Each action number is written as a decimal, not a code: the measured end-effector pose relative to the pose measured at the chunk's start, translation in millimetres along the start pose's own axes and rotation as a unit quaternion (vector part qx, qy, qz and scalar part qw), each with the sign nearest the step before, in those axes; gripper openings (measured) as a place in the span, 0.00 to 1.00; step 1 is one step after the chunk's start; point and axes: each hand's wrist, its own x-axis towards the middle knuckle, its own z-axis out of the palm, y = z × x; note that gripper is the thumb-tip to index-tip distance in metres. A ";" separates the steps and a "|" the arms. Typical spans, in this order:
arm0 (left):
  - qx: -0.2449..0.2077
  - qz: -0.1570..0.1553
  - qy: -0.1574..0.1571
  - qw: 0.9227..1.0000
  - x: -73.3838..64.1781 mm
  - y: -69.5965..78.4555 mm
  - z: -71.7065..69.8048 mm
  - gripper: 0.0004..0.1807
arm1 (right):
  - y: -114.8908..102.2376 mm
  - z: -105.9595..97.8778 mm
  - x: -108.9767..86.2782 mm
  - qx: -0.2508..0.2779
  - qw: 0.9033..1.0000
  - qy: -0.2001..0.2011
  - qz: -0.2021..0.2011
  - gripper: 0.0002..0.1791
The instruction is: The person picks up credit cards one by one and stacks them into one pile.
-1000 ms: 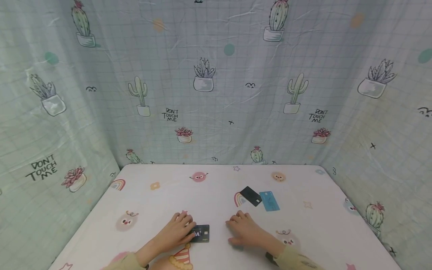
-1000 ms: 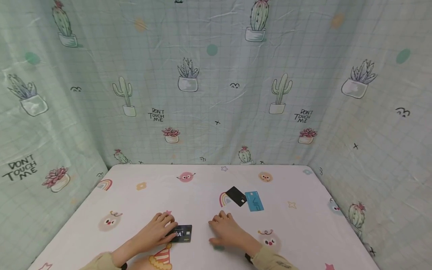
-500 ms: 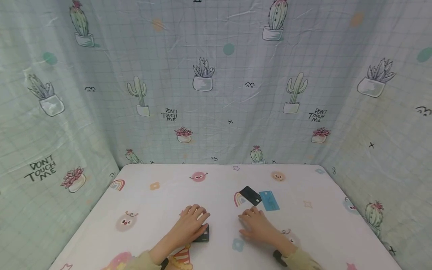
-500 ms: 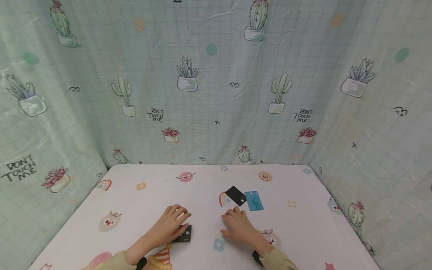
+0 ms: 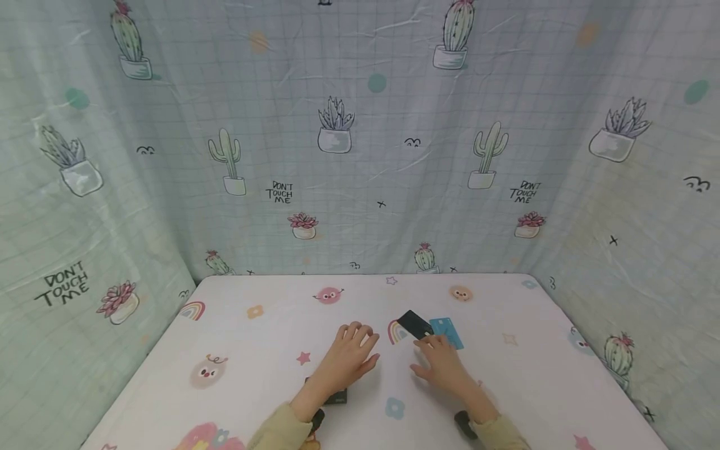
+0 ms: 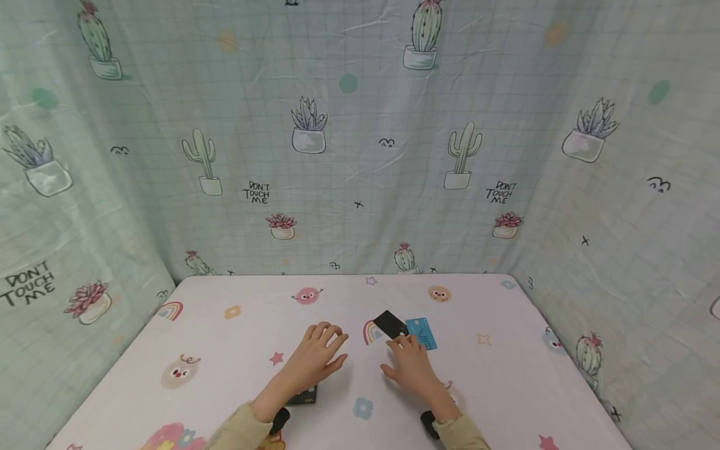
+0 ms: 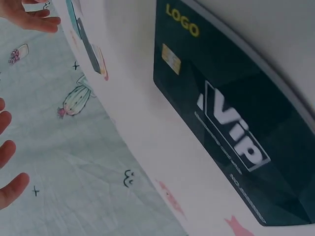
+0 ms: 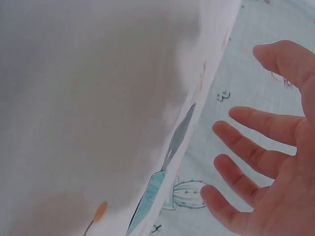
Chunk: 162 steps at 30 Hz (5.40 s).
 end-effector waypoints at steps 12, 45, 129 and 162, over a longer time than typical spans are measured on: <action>-0.009 -0.004 -0.010 1.000 34.9 9.9 22.6 0.18 | 8.8 5.8 12.2 -0.018 0.998 0.043 0.030 0.24; 0.024 -0.067 -0.217 0.974 66.6 10.9 112.2 0.20 | 43.9 25.0 60.7 -0.093 0.985 -0.087 0.120 0.33; 0.131 -0.013 -0.191 0.973 60.3 17.0 128.7 0.31 | 60.4 31.0 54.0 -0.272 0.952 0.034 -0.135 0.32; 0.179 -0.008 -0.265 0.948 62.6 18.1 94.7 0.31 | 61.0 27.1 51.3 -0.267 0.952 0.042 -0.145 0.31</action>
